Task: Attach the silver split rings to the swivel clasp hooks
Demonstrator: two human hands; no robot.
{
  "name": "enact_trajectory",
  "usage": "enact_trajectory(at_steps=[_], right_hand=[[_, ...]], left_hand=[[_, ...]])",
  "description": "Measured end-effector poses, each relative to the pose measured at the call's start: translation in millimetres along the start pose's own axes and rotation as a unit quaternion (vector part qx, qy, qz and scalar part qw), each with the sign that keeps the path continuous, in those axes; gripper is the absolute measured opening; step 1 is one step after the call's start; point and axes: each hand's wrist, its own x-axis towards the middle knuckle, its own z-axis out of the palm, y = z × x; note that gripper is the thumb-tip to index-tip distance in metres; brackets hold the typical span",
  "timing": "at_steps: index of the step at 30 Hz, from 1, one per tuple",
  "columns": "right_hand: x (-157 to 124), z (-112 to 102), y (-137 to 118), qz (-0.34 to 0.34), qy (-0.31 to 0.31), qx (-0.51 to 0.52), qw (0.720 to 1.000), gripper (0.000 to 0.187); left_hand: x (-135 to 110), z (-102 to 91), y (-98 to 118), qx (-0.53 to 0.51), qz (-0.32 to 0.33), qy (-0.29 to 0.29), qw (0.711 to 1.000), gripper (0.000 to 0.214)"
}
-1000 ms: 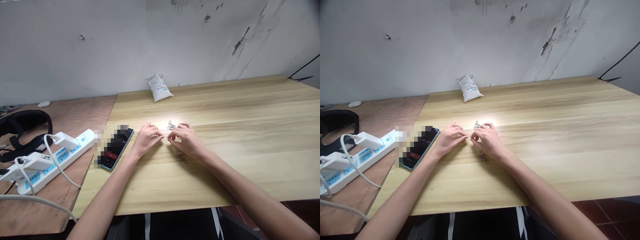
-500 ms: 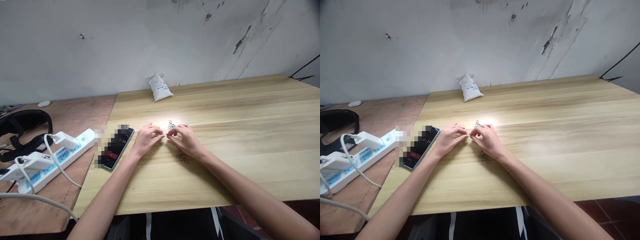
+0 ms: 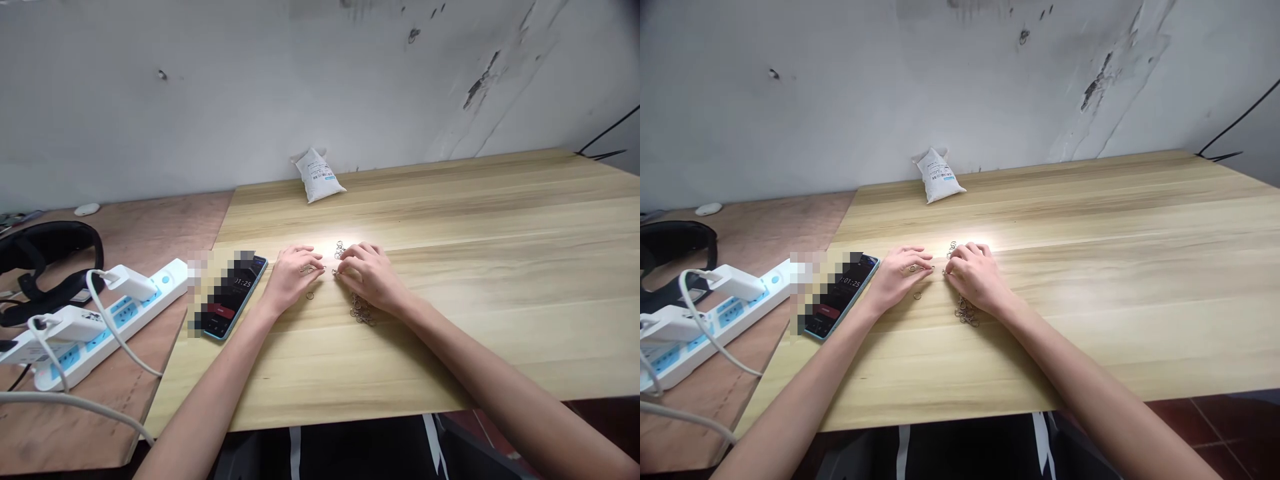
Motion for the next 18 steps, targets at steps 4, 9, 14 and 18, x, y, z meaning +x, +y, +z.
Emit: enact_trajectory(at_steps=[4, 9, 14, 18], right_hand=[[0, -5, 2, -0.012, -0.003, -0.053, 0.999, 0.012], [1, -11, 0, -0.032, 0.033, -0.054, 0.998, 0.016], [2, -15, -4, -0.041, 0.067, -0.059, 0.995, 0.017], [2, -15, -4, -0.047, 0.068, -0.074, 0.994, 0.018]], left_hand=[[-1, -2.3, 2, 0.036, 0.01, 0.004, 0.999, 0.002], [-1, -3.1, 4, 0.06, 0.015, 0.016, 0.998, 0.003], [-1, -2.9, 4, 0.061, 0.021, 0.014, 0.998, 0.004], [-1, -1.9, 5, 0.061, 0.03, 0.016, 0.998, 0.005]])
